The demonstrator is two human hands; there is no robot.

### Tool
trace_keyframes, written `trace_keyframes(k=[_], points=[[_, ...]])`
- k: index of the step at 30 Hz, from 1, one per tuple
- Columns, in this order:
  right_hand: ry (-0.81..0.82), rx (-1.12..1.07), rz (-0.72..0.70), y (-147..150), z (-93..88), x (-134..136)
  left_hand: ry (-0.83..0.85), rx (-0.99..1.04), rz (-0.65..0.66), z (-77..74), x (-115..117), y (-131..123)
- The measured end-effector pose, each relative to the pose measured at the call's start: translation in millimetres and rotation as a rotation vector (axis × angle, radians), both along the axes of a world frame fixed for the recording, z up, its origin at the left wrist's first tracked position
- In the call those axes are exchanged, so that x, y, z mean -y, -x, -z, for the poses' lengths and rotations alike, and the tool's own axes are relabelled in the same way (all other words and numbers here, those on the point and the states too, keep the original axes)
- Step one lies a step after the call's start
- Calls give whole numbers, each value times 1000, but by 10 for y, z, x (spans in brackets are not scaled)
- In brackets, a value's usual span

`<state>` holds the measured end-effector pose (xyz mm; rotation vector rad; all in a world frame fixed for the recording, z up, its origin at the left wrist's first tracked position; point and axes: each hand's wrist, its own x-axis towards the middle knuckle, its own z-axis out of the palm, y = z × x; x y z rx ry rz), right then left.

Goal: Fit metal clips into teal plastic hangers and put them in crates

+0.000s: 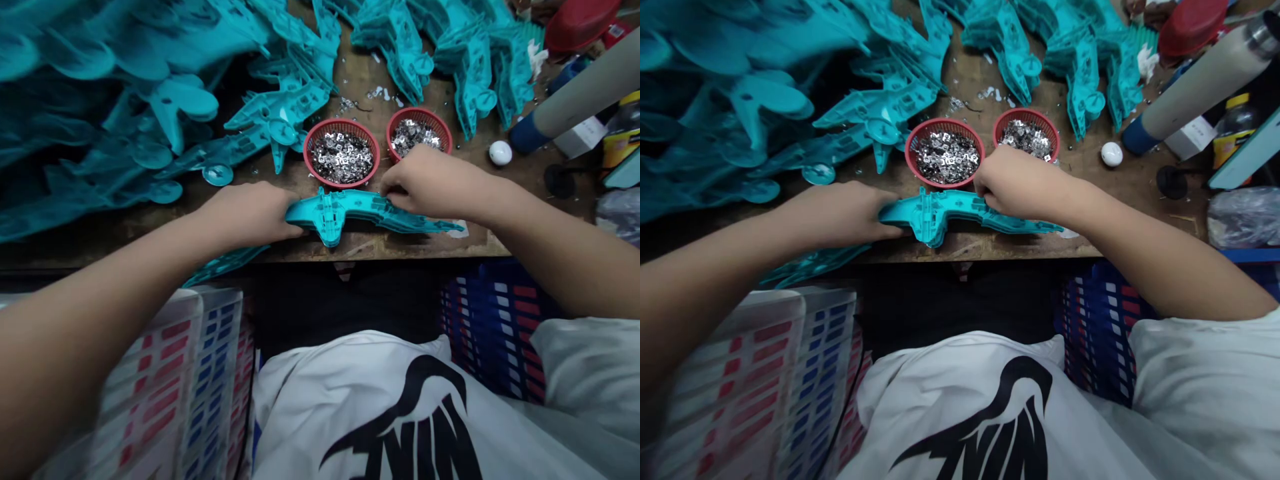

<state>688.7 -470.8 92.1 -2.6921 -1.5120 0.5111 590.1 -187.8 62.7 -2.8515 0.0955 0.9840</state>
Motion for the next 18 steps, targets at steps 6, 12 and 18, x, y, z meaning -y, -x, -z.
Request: trace_keyframes(k=[6, 12, 18], points=[[24, 13, 19, -3, -37, 16, 31, 47, -14, 50, -24, 11], [60, 25, -43, 4, 0, -2, 1, 59, 30, 38, -11, 18], [83, -18, -78, 26, -25, -25, 76, 153, 65, 250, -211, 13]])
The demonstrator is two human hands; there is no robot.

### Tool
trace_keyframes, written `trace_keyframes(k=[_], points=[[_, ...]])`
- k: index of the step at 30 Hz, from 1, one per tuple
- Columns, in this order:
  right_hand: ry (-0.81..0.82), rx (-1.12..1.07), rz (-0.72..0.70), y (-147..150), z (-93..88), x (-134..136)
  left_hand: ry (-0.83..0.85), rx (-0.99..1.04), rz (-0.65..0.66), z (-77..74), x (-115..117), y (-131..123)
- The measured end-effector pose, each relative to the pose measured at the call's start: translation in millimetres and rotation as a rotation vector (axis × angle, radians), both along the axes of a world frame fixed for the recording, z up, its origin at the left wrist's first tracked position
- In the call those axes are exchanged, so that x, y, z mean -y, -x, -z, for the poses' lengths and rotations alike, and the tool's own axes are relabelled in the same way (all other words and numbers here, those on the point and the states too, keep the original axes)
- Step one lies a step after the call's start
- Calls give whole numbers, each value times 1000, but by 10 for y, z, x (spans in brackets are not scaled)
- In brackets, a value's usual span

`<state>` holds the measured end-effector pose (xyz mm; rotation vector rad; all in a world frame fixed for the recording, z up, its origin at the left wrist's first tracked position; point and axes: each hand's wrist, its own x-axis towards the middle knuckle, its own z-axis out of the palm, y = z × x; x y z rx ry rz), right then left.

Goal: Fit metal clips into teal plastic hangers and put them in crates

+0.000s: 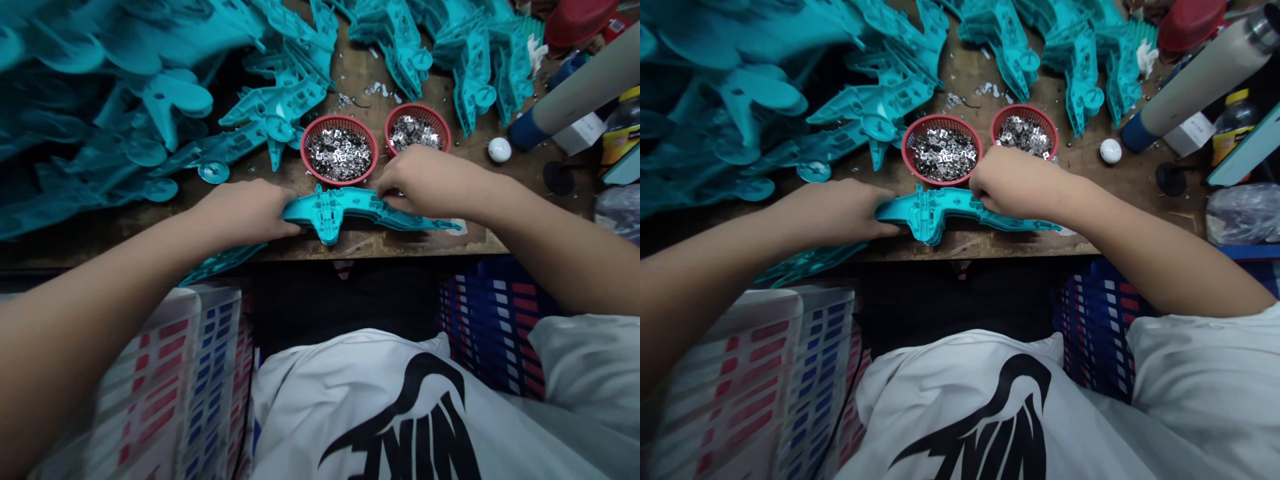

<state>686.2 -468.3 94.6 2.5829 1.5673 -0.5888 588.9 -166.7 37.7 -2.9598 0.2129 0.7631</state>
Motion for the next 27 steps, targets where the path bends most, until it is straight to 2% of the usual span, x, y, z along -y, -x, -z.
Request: trace_keyframes(k=[4, 13, 18, 23, 25, 27], points=[[-18, -6, 56, 28, 21, -22, 51, 27, 21, 100, -93, -9], [-56, 63, 168, 94, 88, -37, -13, -27, 53, 66, -17, -42], [0, 18, 74, 48, 35, 15, 24, -38, 41, 88, -37, -59], [-30, -25, 19, -84, -62, 103, 8, -85, -17, 7, 50, -51], [-91, 5, 50, -203, -37, 80, 5, -93, -25, -26, 79, -46], [-148, 68, 93, -358, 68, -6, 13, -84, -24, -50, 87, -38]])
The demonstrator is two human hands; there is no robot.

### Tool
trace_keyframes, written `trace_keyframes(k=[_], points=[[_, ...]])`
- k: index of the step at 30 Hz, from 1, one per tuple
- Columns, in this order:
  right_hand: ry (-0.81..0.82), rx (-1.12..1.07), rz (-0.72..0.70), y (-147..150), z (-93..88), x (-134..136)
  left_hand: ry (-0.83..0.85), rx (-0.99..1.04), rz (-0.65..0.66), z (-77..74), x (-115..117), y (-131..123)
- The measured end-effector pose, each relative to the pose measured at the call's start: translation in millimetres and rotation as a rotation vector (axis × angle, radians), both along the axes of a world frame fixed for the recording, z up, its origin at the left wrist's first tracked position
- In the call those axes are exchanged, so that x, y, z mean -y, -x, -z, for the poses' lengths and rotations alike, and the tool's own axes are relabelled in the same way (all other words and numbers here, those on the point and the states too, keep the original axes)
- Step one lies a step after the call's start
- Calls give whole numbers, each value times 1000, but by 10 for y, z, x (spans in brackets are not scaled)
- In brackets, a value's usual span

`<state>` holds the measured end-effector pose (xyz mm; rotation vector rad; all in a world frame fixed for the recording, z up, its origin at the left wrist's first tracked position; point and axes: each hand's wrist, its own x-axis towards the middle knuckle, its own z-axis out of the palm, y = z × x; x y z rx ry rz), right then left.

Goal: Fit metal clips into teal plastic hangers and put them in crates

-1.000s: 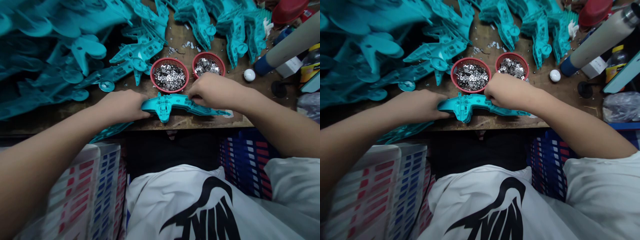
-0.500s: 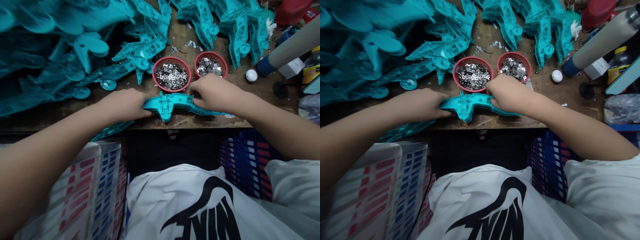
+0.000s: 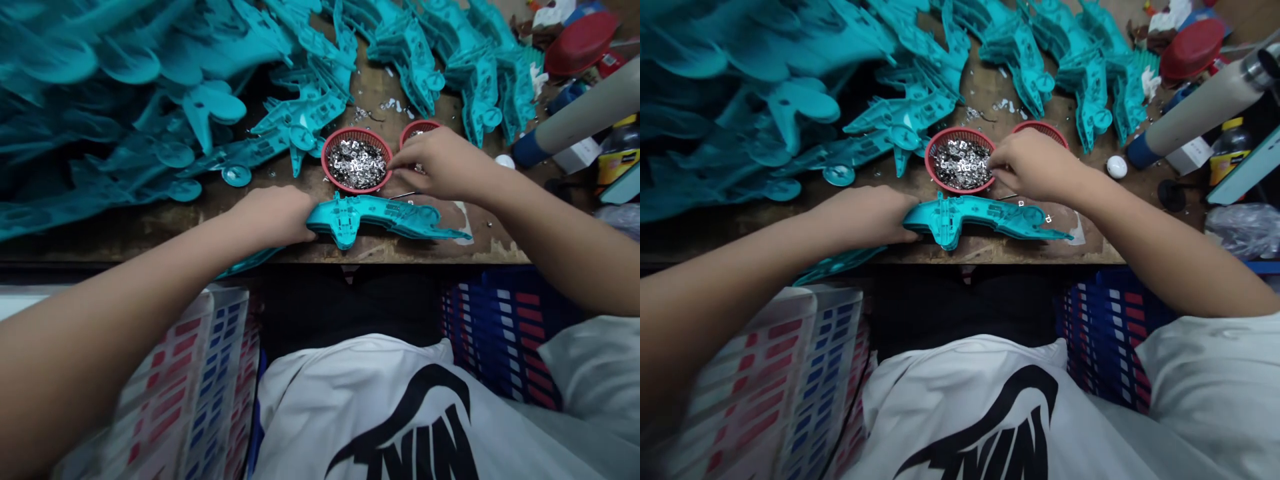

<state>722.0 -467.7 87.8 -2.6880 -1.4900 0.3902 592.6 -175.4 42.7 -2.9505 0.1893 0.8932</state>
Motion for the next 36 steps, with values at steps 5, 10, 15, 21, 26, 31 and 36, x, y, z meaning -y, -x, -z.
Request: trace_keyframes(k=[5, 10, 15, 21, 26, 31, 36], points=[[-1, 93, 5, -365, 440, -380, -3, 42, 70, -29, -36, 44], [91, 75, 64, -391, 625, -654, -9, 109, 118, -47, -77, 100], [97, 118, 114, -297, 642, -715, -30, 110, 99, -130, -73, 127], [-21, 97, 148, -308, 643, -652, -30, 117, 92, -171, -45, 147], [-98, 63, 140, -265, 437, -427, -45, 66, 84, -182, -69, 137], [-78, -9, 15, -58, 34, -47, 4, 26, 104, -248, -248, 227], [-101, -112, -196, 100, -65, 134, 191, 314, 164, -438, -126, 460]])
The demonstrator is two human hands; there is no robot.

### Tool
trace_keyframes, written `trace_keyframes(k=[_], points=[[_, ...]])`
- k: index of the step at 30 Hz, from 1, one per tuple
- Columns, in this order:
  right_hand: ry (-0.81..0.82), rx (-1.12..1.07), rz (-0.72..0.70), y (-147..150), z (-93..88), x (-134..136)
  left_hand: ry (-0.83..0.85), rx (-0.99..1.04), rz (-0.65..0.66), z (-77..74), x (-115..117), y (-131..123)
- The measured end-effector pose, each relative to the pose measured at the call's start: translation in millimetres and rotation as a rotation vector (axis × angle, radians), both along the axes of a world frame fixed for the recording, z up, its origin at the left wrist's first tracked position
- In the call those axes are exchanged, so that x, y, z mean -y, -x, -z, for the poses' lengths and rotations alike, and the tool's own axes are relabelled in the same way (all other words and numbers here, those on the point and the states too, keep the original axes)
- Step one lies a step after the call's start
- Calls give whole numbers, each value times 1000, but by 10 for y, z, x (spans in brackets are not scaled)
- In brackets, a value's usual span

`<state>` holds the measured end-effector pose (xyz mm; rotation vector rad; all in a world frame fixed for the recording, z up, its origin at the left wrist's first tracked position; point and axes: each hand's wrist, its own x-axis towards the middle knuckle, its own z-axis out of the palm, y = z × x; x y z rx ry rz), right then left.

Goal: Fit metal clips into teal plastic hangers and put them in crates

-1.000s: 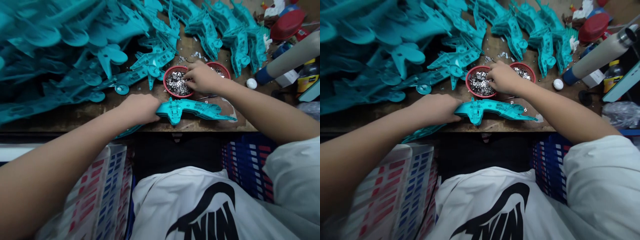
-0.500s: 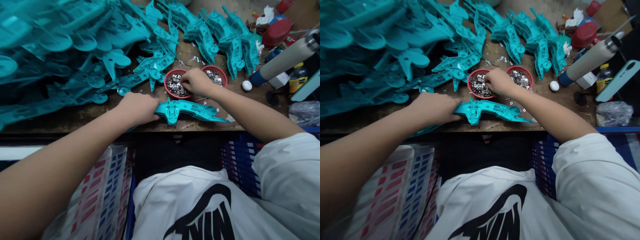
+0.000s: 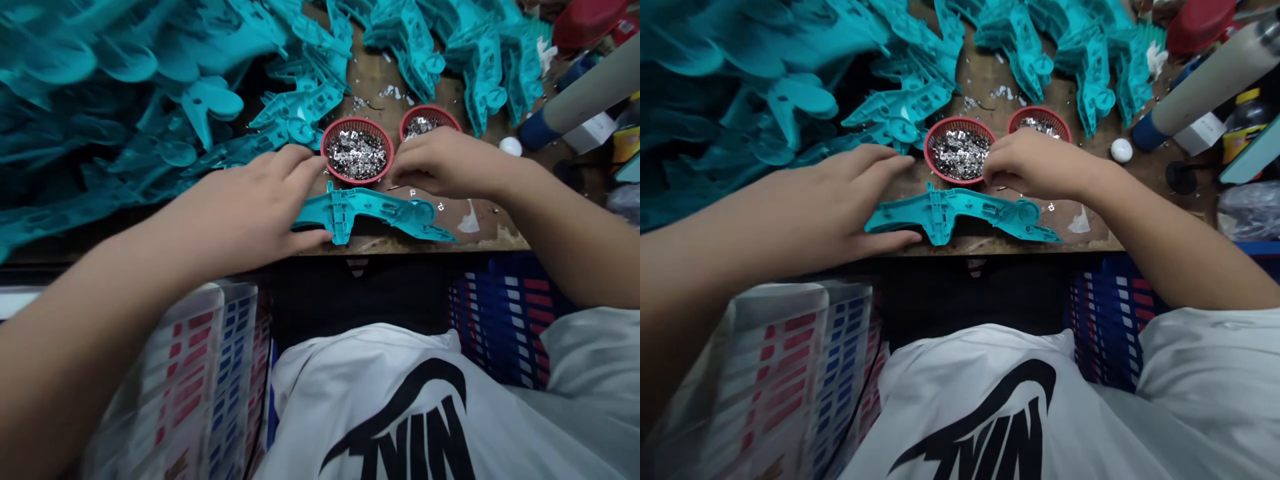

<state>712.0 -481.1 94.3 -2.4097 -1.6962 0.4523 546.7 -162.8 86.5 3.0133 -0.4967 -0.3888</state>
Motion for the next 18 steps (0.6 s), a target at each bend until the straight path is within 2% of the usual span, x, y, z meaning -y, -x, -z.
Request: trace_keyframes(k=[3, 7, 13, 18], points=[[51, -4, -113, 52, 95, -56, 135, 98, 141, 21, 331, 4], [89, 72, -130, 106, 219, -167, 130, 97, 180, 244, 652, -98], [118, 90, -151, 118, 234, -205, 196, 132, 113, 576, 613, -72], [200, 48, -86, 184, 219, -294, 258, 138, 93, 660, 588, -58]])
